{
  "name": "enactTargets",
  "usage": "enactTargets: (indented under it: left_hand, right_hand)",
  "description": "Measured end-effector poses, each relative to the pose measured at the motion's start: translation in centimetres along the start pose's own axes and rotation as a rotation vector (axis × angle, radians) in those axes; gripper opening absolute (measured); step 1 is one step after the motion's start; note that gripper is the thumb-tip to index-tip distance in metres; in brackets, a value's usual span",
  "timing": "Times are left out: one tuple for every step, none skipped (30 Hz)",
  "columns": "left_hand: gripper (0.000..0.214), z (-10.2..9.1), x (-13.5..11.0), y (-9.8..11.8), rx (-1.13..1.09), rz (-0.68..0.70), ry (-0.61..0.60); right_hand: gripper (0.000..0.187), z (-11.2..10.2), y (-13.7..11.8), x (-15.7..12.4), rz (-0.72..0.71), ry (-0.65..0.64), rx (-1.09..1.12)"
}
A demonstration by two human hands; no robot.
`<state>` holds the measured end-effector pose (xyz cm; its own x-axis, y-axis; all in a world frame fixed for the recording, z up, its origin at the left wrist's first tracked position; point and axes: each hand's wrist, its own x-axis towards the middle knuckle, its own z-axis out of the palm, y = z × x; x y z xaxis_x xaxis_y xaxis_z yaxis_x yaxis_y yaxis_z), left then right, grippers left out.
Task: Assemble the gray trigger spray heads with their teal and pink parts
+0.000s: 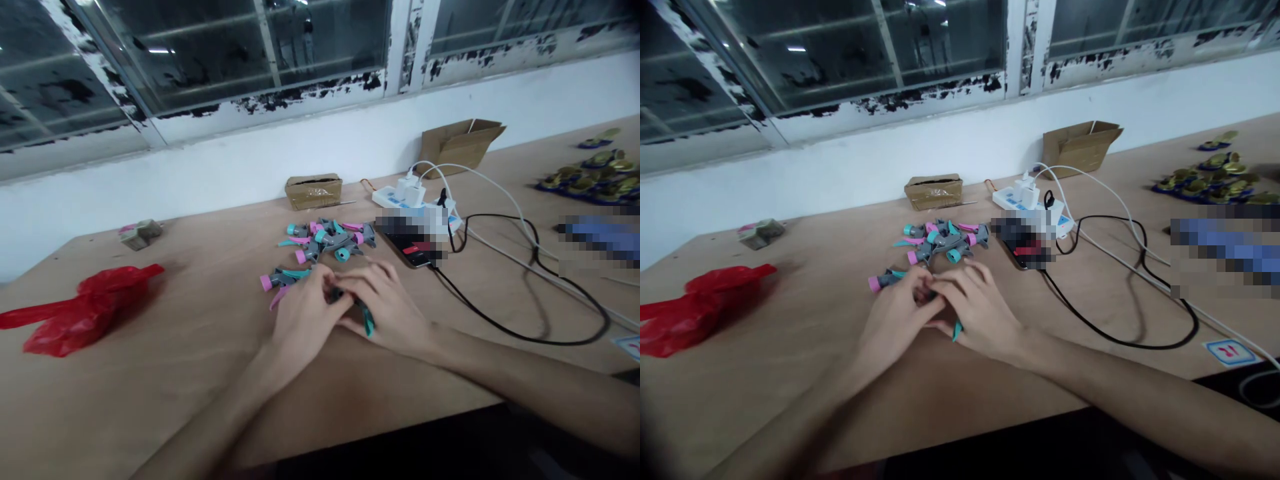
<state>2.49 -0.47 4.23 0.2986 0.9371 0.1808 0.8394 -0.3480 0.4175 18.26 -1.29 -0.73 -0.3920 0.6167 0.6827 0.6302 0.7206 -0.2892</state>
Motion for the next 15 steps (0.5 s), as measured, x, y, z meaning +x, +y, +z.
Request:
enactTargets:
  left_hand:
    - [0.015,1.0,-0.4,0.0,-0.051,0.000,-0.017]
    - [0.013,1.8,-0.6,-0.2,-0.106,-0.010,-0.024]
    - [0.014,2.4,-0.8,-0.5,-0.177,-0.008,-0.025]
    - [0.017,2.8,-1.0,-0.8,-0.254,-0.001,-0.022]
    - [0.020,3.0,-1.1,-1.1,-0.329,0.009,-0.020]
    - [0.022,3.0,-1.1,-1.4,-0.394,0.025,-0.022]
    - [0.023,2.9,-1.2,-1.5,-0.439,0.038,-0.028]
    - [0.024,2.8,-1.2,-1.6,-0.464,0.046,-0.034]
    - [0.024,2.6,-1.2,-1.7,-0.471,0.050,-0.037]
    - [0.024,2.4,-1.2,-1.7,-0.466,0.049,-0.034]
    - [0.023,2.3,-1.1,-1.6,-0.455,0.045,-0.026]
    - [0.023,2.1,-1.1,-1.6,-0.444,0.039,-0.016]
    - [0.022,2.0,-1.1,-1.5,-0.433,0.035,-0.006]
    - [0.021,1.9,-1.0,-1.5,-0.425,0.034,0.000]
    - [0.021,1.7,-1.0,-1.4,-0.423,0.036,0.002]
  right_hand:
    - [0.030,0.1,0.0,-0.1,-0.013,-0.038,-0.015]
    - [0.023,0.2,0.0,-0.2,-0.017,-0.065,-0.018]
    - [0.021,0.4,0.2,-0.3,-0.009,-0.081,-0.010]
    - [0.022,0.5,0.3,-0.4,0.004,-0.088,0.004]
    - [0.023,0.6,0.5,-0.4,0.021,-0.088,0.020]
    - [0.026,0.7,0.7,-0.5,0.051,-0.082,0.038]
    - [0.028,0.7,0.9,-0.5,0.095,-0.072,0.058]
    - [0.031,0.8,1.0,-0.5,0.146,-0.065,0.081]
    - [0.032,0.8,1.1,-0.5,0.198,-0.058,0.105]
    - [0.032,0.8,1.1,-0.5,0.245,-0.052,0.127]
    - [0.031,0.8,1.1,-0.5,0.281,-0.048,0.145]
    - [0.029,0.8,1.1,-0.4,0.303,-0.046,0.157]
    - [0.027,0.8,1.1,-0.4,0.310,-0.044,0.160]
    - [0.025,0.8,1.1,-0.4,0.307,-0.038,0.157]
    - [0.025,0.8,1.2,-0.3,0.295,-0.025,0.149]
